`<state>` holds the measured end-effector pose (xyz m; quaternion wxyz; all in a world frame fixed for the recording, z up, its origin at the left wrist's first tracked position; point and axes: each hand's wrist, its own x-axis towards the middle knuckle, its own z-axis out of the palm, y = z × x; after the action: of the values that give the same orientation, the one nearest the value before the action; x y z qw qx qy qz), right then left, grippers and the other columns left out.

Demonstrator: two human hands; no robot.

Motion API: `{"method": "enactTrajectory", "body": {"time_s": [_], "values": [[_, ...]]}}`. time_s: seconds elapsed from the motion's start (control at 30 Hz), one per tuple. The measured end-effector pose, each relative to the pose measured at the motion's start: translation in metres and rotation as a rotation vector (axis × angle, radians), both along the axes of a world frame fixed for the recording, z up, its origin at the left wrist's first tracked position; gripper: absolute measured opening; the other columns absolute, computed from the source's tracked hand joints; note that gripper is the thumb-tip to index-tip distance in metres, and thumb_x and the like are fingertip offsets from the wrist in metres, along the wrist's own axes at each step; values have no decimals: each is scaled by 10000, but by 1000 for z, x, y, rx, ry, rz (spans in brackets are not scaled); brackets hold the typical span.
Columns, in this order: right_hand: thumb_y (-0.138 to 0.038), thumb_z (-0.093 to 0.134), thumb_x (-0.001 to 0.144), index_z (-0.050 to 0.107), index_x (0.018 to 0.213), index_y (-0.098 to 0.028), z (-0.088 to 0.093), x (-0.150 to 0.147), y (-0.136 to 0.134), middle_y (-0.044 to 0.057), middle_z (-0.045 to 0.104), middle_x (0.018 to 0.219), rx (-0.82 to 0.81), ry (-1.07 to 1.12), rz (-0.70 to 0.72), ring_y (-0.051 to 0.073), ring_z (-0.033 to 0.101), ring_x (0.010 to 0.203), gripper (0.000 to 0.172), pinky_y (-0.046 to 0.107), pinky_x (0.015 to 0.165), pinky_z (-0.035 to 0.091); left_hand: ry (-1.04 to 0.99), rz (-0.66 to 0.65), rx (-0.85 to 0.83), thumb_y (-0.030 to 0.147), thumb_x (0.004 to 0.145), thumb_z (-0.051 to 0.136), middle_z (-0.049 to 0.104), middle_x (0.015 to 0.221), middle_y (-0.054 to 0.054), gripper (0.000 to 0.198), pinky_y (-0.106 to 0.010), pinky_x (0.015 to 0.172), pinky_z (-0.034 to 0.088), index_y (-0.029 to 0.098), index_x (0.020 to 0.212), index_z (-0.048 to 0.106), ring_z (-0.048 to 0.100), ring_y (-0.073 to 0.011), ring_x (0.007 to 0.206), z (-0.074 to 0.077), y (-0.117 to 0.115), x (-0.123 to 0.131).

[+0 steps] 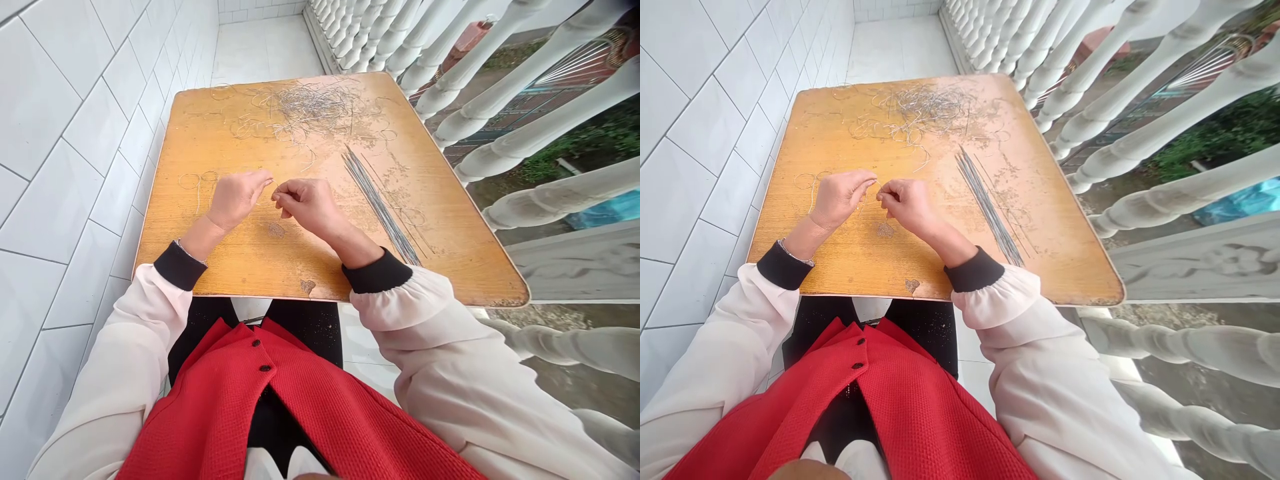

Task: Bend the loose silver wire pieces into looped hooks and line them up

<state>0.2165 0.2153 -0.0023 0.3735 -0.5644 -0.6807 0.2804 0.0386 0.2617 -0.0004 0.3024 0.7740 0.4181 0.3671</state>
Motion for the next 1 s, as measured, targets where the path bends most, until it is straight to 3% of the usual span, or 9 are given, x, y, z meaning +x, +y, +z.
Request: {"method": "enactTrajectory", "body": {"time_s": [0.33,0.47,0.6,0.8,1.0], "values": [[-128,650,876,619,663,-178,-1,-8,-1,-25,611,539,-13,178,-39,106,588,489,221,245,576,480,-11,90,60,312,996,583,707,737,-21,205,-283,792,478,266,882,748,678,-179,818,-2,-8,7],[-171,692,871,623,676,-171,-7,-2,5,-25,610,546,0,198,-63,98,576,472,207,229,537,461,-16,136,40,280,934,683,752,793,-12,126,-269,819,501,238,1028,756,711,-169,843,0,-5,5],[-227,698,882,631,675,-168,-9,2,8,-22,600,522,11,180,-105,99,568,463,225,226,524,451,-32,124,4,264,877,746,756,749,9,275,-258,772,530,210,1146,725,710,-143,721,2,-2,0],[-307,688,885,627,679,-186,-9,2,7,-18,608,524,56,137,-105,108,571,460,247,239,530,469,-125,48,-155,242,946,632,684,608,32,154,-226,625,517,183,1054,723,649,-101,536,2,-3,0],[-280,650,882,644,707,-191,-11,0,6,-5,644,560,77,75,-96,121,594,476,196,256,554,496,-53,78,-4,216,960,598,657,596,43,147,-231,653,505,213,982,744,634,-103,546,-3,-2,-2]]}}
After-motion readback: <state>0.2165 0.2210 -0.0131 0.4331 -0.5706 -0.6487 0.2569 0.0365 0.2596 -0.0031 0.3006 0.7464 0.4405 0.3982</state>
